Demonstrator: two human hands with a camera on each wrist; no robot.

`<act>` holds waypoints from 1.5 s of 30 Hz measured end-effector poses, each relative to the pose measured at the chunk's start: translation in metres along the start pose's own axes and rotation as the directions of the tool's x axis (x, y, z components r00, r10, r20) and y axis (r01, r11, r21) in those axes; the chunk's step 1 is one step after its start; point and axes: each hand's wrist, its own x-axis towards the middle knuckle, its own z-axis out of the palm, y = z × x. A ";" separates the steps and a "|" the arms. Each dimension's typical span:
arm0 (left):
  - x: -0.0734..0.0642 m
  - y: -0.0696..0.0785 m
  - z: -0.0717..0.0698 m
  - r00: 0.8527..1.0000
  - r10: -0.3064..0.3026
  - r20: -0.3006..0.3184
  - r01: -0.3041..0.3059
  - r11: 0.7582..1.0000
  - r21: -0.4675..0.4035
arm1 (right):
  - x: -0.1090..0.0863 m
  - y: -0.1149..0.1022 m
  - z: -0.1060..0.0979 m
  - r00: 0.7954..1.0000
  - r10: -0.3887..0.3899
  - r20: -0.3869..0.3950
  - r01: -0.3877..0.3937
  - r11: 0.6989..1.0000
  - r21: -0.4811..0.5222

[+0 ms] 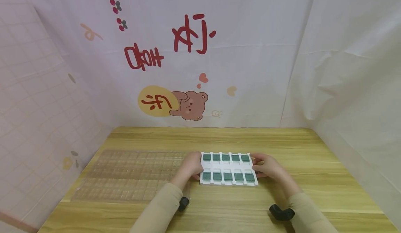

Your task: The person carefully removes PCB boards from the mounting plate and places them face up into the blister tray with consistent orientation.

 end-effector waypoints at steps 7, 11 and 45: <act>0.000 -0.001 -0.001 1.000 0.013 -0.004 -0.013 1.000 0.016 | 0.002 -0.001 0.002 1.000 0.002 -0.003 -0.002 1.000 -0.015; 0.001 -0.002 -0.001 1.000 0.009 -0.015 -0.009 0.999 0.052 | 0.003 -0.001 0.004 1.000 0.008 0.001 -0.008 1.000 -0.003; -0.002 -0.001 -0.032 0.957 0.262 -0.121 -0.222 0.937 0.271 | -0.001 0.001 -0.018 0.808 -0.582 0.091 0.556 0.701 -0.447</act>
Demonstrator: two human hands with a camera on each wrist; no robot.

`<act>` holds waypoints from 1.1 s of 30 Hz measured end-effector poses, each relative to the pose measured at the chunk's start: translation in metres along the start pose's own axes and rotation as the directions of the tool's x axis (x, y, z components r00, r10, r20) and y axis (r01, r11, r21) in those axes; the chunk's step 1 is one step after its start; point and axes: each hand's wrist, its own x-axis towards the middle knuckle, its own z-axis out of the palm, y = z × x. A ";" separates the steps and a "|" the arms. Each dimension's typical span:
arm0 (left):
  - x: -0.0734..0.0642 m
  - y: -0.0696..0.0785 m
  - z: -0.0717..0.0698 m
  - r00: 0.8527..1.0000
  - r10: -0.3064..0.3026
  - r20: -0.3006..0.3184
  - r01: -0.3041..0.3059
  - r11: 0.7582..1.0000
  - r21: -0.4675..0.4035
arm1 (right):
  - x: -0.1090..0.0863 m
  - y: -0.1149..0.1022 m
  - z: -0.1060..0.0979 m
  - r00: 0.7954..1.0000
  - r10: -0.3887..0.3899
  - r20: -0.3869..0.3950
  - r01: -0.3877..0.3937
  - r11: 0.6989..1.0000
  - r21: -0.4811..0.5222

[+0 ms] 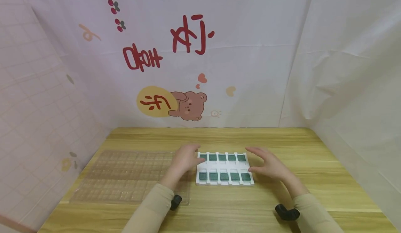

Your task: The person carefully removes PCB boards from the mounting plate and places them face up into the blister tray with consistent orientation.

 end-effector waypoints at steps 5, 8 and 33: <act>0.004 -0.001 0.003 0.995 0.073 -0.069 -0.067 0.993 0.094 | 0.001 0.005 0.003 0.995 -0.091 -0.028 0.089 0.994 -0.066; 0.007 -0.002 0.005 0.991 0.106 -0.085 -0.093 0.986 0.141 | 0.002 0.007 0.005 0.993 -0.116 -0.025 0.113 0.988 -0.102; 0.033 0.002 0.005 0.979 0.205 0.023 -0.203 0.938 0.281 | 0.034 -0.011 0.001 0.963 0.163 0.214 -0.116 0.970 -0.215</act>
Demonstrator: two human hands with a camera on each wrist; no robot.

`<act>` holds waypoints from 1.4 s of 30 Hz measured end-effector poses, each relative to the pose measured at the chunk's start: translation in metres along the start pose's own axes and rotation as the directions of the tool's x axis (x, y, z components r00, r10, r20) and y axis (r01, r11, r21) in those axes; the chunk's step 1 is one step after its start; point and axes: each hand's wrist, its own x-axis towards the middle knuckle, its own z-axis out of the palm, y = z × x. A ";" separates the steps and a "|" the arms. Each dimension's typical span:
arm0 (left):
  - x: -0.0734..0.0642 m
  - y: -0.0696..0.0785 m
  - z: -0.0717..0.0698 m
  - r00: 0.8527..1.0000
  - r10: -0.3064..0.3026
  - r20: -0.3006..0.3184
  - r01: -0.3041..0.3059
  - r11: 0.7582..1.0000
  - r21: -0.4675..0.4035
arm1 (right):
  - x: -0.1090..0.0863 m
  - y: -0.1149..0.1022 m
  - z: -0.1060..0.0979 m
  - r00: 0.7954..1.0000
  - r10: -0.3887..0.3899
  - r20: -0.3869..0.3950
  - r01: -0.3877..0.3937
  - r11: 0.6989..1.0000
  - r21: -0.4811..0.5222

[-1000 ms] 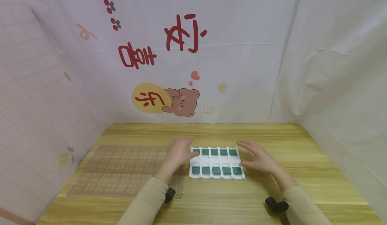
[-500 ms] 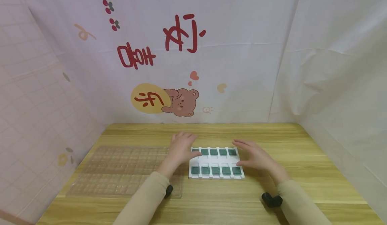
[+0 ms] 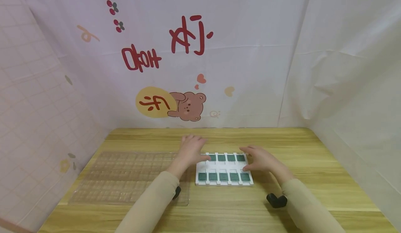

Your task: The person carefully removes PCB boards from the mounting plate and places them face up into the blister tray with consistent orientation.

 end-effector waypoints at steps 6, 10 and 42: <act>0.004 0.001 0.000 1.000 -0.015 0.025 0.015 1.000 -0.008 | 0.005 -0.001 0.000 0.995 0.086 0.048 -0.087 0.996 0.032; 0.006 0.002 0.000 0.999 -0.021 0.033 0.022 1.000 -0.017 | 0.006 -0.003 0.000 0.992 0.102 0.068 -0.106 0.993 0.056; 0.017 -0.004 0.010 0.967 -0.129 0.220 0.154 0.983 -0.101 | 0.007 -0.015 0.004 0.969 0.223 0.109 -0.237 0.962 0.137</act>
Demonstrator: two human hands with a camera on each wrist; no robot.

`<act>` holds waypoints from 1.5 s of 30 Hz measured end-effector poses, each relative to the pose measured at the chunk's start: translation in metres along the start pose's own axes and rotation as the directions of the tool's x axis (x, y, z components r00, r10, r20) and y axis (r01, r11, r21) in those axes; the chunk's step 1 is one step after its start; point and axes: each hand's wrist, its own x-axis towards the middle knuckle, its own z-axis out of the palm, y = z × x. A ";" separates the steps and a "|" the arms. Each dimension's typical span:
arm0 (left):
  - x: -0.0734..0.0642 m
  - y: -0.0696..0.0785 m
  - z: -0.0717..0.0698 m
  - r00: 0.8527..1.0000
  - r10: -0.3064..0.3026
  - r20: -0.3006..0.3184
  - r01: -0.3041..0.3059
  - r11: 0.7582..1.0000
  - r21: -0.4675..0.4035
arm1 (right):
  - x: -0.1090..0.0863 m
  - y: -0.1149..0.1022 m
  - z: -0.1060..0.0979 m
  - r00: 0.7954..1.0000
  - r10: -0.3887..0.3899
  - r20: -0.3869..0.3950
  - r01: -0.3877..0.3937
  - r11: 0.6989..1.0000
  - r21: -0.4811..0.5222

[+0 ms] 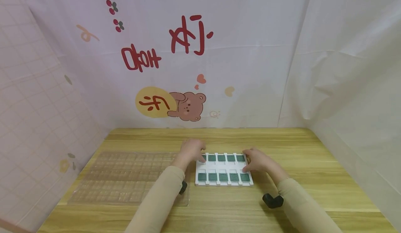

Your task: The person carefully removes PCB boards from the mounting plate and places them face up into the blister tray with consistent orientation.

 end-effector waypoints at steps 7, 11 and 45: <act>0.001 -0.002 0.005 1.000 -0.009 -0.007 0.009 1.000 0.023 | 0.001 0.002 0.002 1.000 0.008 -0.002 -0.008 1.000 -0.003; 0.001 -0.001 0.005 1.000 -0.004 -0.010 0.005 0.999 0.051 | 0.000 0.001 0.002 1.000 0.014 -0.002 -0.014 1.000 -0.001; 0.005 0.002 0.012 1.000 -0.008 0.007 0.007 0.991 0.134 | -0.002 -0.001 0.004 0.999 0.032 -0.007 -0.032 0.999 -0.002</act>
